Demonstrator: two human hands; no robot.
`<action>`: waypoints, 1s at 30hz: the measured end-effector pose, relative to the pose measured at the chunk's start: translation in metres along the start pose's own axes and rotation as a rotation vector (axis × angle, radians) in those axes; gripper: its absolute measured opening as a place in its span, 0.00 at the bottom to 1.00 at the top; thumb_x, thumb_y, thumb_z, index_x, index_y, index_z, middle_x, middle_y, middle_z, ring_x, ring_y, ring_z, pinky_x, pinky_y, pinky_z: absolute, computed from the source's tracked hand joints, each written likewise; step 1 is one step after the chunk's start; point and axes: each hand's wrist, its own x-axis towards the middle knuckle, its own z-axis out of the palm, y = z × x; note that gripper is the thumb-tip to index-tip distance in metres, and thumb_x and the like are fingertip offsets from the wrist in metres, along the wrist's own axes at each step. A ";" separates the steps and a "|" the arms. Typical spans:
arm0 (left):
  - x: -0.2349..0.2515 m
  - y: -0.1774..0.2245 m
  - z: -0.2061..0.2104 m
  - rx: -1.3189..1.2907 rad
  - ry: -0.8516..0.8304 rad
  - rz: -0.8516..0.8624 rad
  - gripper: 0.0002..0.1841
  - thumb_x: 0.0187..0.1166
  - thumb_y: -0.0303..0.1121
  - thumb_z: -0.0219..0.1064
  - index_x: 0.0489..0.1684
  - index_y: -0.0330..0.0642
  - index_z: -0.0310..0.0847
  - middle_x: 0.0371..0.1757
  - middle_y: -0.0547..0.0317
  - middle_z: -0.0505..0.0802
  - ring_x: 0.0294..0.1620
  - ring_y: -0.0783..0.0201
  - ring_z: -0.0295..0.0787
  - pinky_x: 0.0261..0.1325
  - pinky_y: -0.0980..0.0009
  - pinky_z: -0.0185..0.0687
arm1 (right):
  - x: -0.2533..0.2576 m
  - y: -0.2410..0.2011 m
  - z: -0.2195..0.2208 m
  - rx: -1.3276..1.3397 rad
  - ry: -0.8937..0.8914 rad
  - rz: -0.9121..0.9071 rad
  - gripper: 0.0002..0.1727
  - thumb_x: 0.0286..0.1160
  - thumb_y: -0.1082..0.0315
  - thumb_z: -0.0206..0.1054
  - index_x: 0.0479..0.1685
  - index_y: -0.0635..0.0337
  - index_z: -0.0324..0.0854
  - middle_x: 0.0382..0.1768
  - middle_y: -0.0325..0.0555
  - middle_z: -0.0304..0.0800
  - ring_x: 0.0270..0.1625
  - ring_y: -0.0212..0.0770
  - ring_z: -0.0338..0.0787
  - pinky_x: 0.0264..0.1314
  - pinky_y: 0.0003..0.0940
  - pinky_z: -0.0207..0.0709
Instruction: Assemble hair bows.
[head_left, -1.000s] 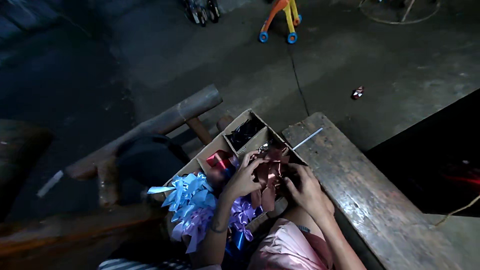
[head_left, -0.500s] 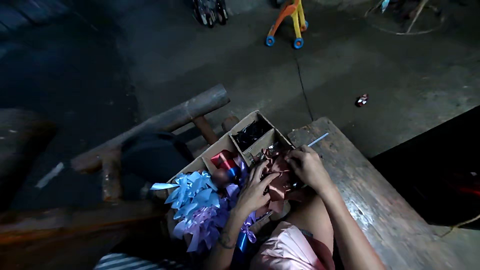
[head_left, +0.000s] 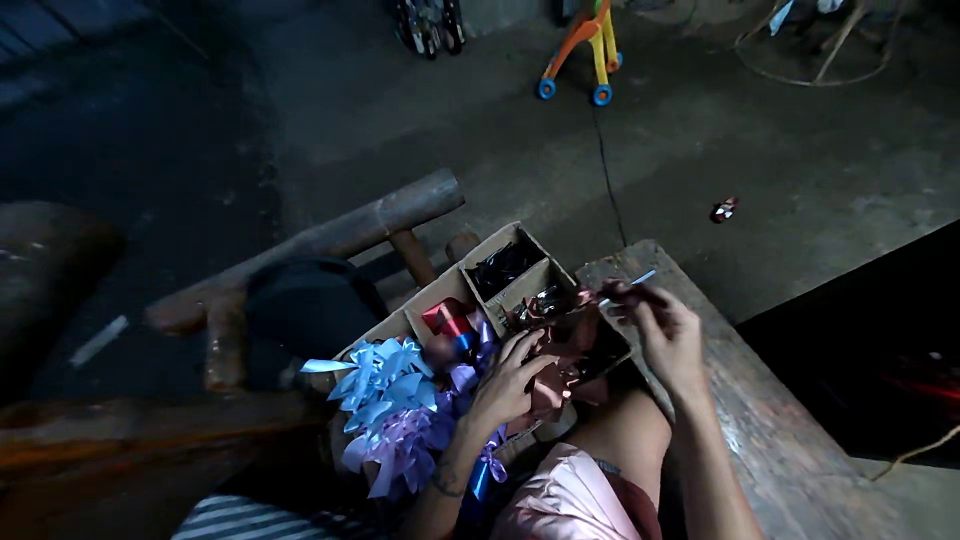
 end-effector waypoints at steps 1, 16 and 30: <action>0.001 0.000 -0.002 -0.006 -0.014 -0.007 0.32 0.59 0.22 0.77 0.69 0.52 0.87 0.87 0.48 0.72 0.89 0.42 0.60 0.84 0.38 0.59 | -0.005 -0.001 -0.005 0.150 0.070 0.047 0.14 0.89 0.70 0.54 0.63 0.67 0.79 0.55 0.41 0.92 0.48 0.31 0.95 0.55 0.32 0.92; -0.011 -0.010 -0.049 -0.124 -0.037 0.174 0.28 0.58 0.42 0.71 0.65 0.54 0.88 0.88 0.46 0.69 0.89 0.42 0.59 0.84 0.31 0.50 | -0.089 0.025 -0.055 0.830 0.408 0.250 0.16 0.90 0.64 0.44 0.47 0.44 0.81 0.45 0.31 0.91 0.48 0.29 0.92 0.53 0.31 0.88; 0.027 0.160 0.083 -1.096 -0.195 -0.172 0.20 0.82 0.33 0.64 0.68 0.31 0.77 0.58 0.54 0.90 0.58 0.66 0.89 0.64 0.64 0.86 | -0.155 0.002 -0.069 0.763 0.592 0.048 0.07 0.81 0.58 0.67 0.47 0.39 0.90 0.64 0.39 0.91 0.64 0.38 0.91 0.63 0.36 0.87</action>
